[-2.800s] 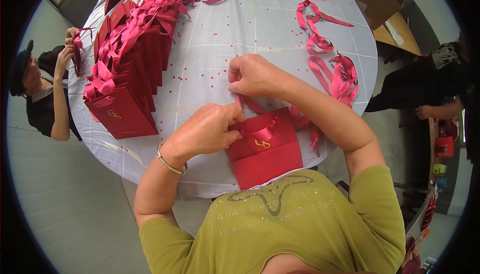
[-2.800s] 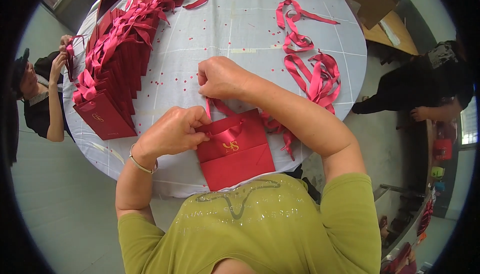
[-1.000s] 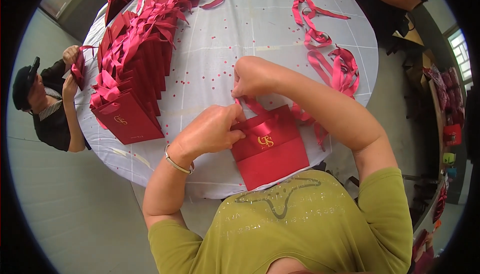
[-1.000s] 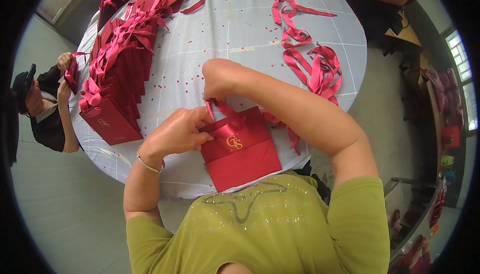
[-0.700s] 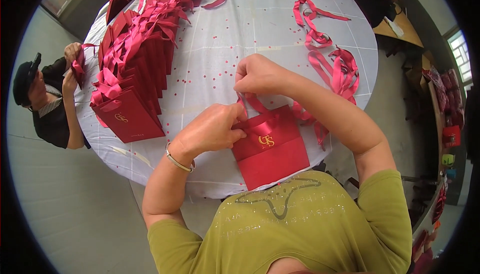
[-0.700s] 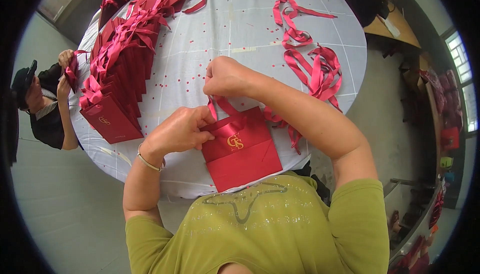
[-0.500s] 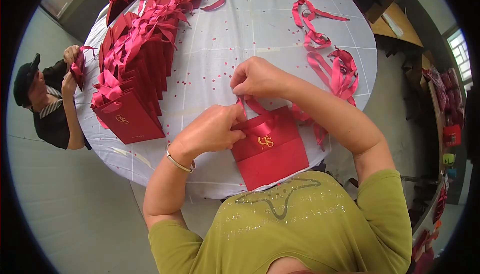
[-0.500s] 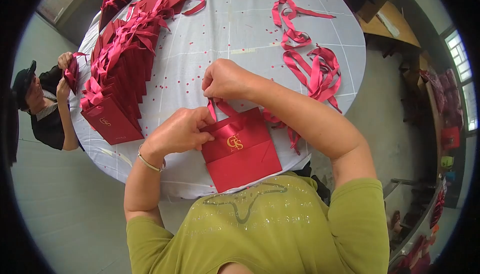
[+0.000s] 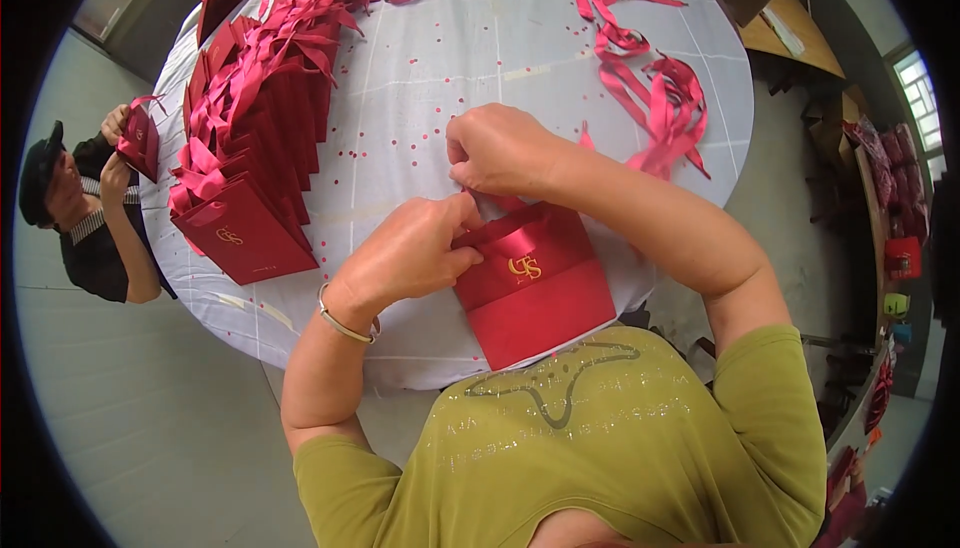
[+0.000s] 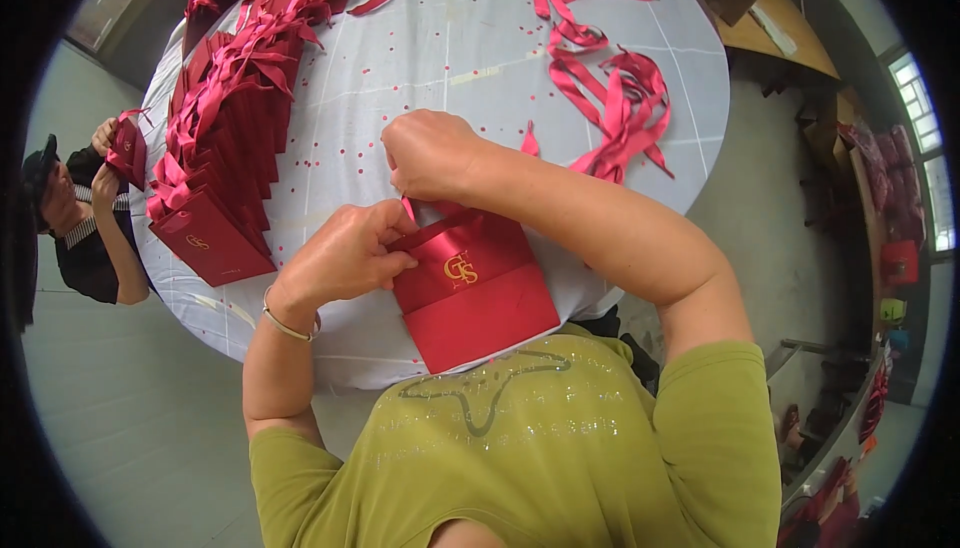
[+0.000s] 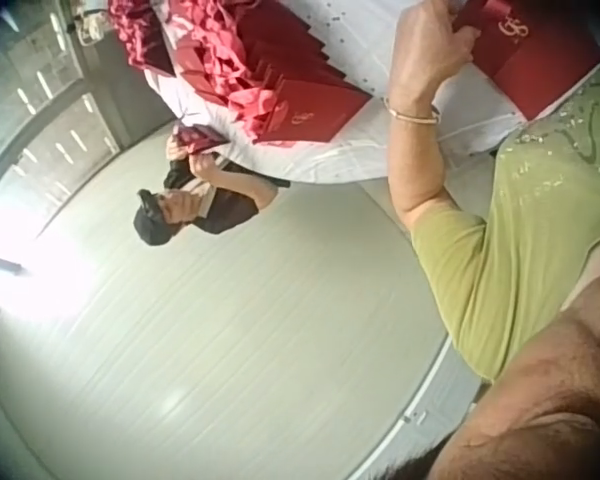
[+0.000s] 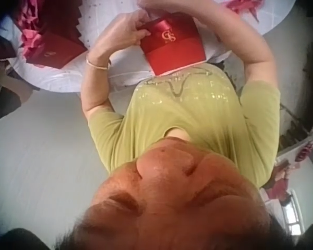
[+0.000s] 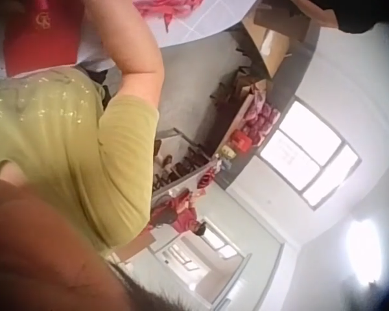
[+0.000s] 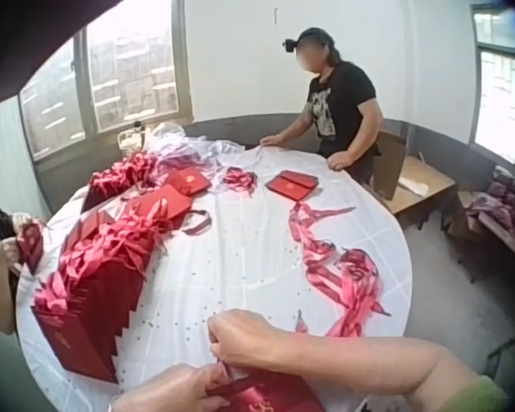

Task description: The person attaches handles to gift bags by hand, picking up ribbons and threading them through slots on the bags.

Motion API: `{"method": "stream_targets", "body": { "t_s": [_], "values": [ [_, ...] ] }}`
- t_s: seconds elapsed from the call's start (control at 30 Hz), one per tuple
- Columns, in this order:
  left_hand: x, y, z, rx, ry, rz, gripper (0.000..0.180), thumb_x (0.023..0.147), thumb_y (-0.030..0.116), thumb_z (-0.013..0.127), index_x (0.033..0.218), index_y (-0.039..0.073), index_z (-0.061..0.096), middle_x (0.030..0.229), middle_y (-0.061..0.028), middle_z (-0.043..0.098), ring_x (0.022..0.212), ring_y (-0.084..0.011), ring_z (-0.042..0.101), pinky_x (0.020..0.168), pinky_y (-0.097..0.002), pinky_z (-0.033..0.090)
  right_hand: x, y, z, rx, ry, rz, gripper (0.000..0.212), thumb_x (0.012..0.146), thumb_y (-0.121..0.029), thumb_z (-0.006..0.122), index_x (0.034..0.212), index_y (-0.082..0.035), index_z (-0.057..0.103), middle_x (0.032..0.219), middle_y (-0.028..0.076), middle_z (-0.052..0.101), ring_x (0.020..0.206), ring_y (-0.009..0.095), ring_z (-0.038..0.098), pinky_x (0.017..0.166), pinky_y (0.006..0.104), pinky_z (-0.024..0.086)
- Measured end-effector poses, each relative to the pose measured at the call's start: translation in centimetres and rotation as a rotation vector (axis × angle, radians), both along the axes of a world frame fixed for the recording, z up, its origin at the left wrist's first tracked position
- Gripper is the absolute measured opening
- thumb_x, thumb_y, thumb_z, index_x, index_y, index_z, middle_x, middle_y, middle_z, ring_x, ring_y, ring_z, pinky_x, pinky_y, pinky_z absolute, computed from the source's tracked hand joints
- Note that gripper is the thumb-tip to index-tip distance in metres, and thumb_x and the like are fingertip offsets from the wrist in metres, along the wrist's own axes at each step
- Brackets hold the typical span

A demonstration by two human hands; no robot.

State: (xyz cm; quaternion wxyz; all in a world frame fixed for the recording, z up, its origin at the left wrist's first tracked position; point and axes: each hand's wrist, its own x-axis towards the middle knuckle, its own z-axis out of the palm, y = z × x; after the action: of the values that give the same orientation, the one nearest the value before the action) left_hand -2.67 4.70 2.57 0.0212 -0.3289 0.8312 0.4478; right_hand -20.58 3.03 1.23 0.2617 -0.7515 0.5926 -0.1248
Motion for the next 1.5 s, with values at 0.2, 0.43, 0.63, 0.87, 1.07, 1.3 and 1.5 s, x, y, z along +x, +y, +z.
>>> {"method": "stream_targets", "body": {
  "t_s": [0.2, 0.43, 0.63, 0.87, 1.07, 1.3, 1.5],
  "values": [
    [-0.1, 0.4, -0.5, -0.101, 0.076, -0.016, 0.021, 0.078, 0.000, 0.069, 0.095, -0.005, 0.057, 0.074, -0.0167, 0.069, 0.055, -0.0188, 0.065, 0.055, -0.0320, 0.051, 0.5, -1.0, -0.1, 0.015, 0.107, -0.036, 0.015, 0.067, -0.002, 0.062, 0.079, -0.001, 0.070, 0.081, 0.020, 0.069, 0.080, 0.036, 0.067, 0.071, 0.0426, 0.054],
    [0.0, 0.4, -0.3, -0.112, 0.100, -0.002, 0.021, 0.077, 0.001, 0.070, 0.094, -0.002, 0.058, 0.073, -0.0146, 0.068, 0.057, -0.0193, 0.066, 0.056, -0.0326, 0.050, -0.9, -1.0, 1.0, 0.292, -0.243, -0.104, 0.013, 0.069, -0.004, 0.064, 0.079, 0.003, 0.069, 0.075, 0.015, 0.069, 0.069, 0.022, 0.068, 0.065, 0.0342, 0.054],
    [-0.2, 0.5, 0.1, -0.071, 0.101, 0.015, 0.020, 0.077, 0.001, 0.070, 0.093, -0.002, 0.058, 0.073, -0.0138, 0.068, 0.057, -0.0195, 0.066, 0.055, -0.0326, 0.049, -2.4, -1.4, -0.2, 0.426, -0.608, -0.096, 0.014, 0.080, -0.007, 0.066, 0.088, 0.004, 0.068, 0.076, 0.008, 0.068, 0.067, 0.014, 0.066, 0.062, 0.0287, 0.053],
    [-0.6, 0.4, 0.2, 0.009, 0.097, 0.032, 0.021, 0.077, 0.001, 0.071, 0.094, -0.001, 0.060, 0.073, -0.0102, 0.068, 0.059, -0.0150, 0.064, 0.055, -0.0304, 0.049, -2.6, -1.4, -0.5, 0.384, -0.609, -0.143, 0.013, 0.082, -0.007, 0.066, 0.088, 0.005, 0.068, 0.074, 0.008, 0.068, 0.063, 0.013, 0.066, 0.059, 0.0277, 0.055],
    [-0.8, 0.4, -0.2, -0.087, 0.166, -0.074, 0.024, 0.076, 0.001, 0.075, 0.095, -0.001, 0.060, 0.072, -0.0072, 0.066, 0.063, -0.0100, 0.060, 0.058, -0.0269, 0.049, -3.9, -3.1, -2.3, 0.233, -0.692, -0.303, 0.012, 0.080, -0.005, 0.067, 0.088, 0.004, 0.070, 0.071, 0.009, 0.069, 0.060, 0.014, 0.068, 0.053, 0.0270, 0.055],
    [-0.6, 0.4, -1.1, 0.139, 0.131, 0.055, 0.018, 0.082, 0.004, 0.071, 0.094, -0.001, 0.059, 0.078, -0.0067, 0.068, 0.069, -0.0110, 0.062, 0.057, -0.0295, 0.051, -5.3, -1.9, -2.2, 0.104, -0.843, -0.229, 0.016, 0.080, -0.008, 0.068, 0.089, 0.004, 0.070, 0.072, 0.013, 0.070, 0.065, 0.018, 0.069, 0.060, 0.0312, 0.055],
    [-0.9, 0.1, -0.1, 0.283, 0.070, 0.146, 0.013, 0.086, 0.005, 0.069, 0.094, 0.002, 0.060, 0.072, 0.0001, 0.063, 0.058, -0.0044, 0.053, 0.047, -0.0236, 0.044, -9.2, 5.5, 0.7, -0.241, -0.463, -0.146, 0.026, 0.083, -0.020, 0.073, 0.100, 0.000, 0.069, 0.086, 0.011, 0.069, 0.079, 0.016, 0.065, 0.070, 0.0293, 0.051]
  ]
}}
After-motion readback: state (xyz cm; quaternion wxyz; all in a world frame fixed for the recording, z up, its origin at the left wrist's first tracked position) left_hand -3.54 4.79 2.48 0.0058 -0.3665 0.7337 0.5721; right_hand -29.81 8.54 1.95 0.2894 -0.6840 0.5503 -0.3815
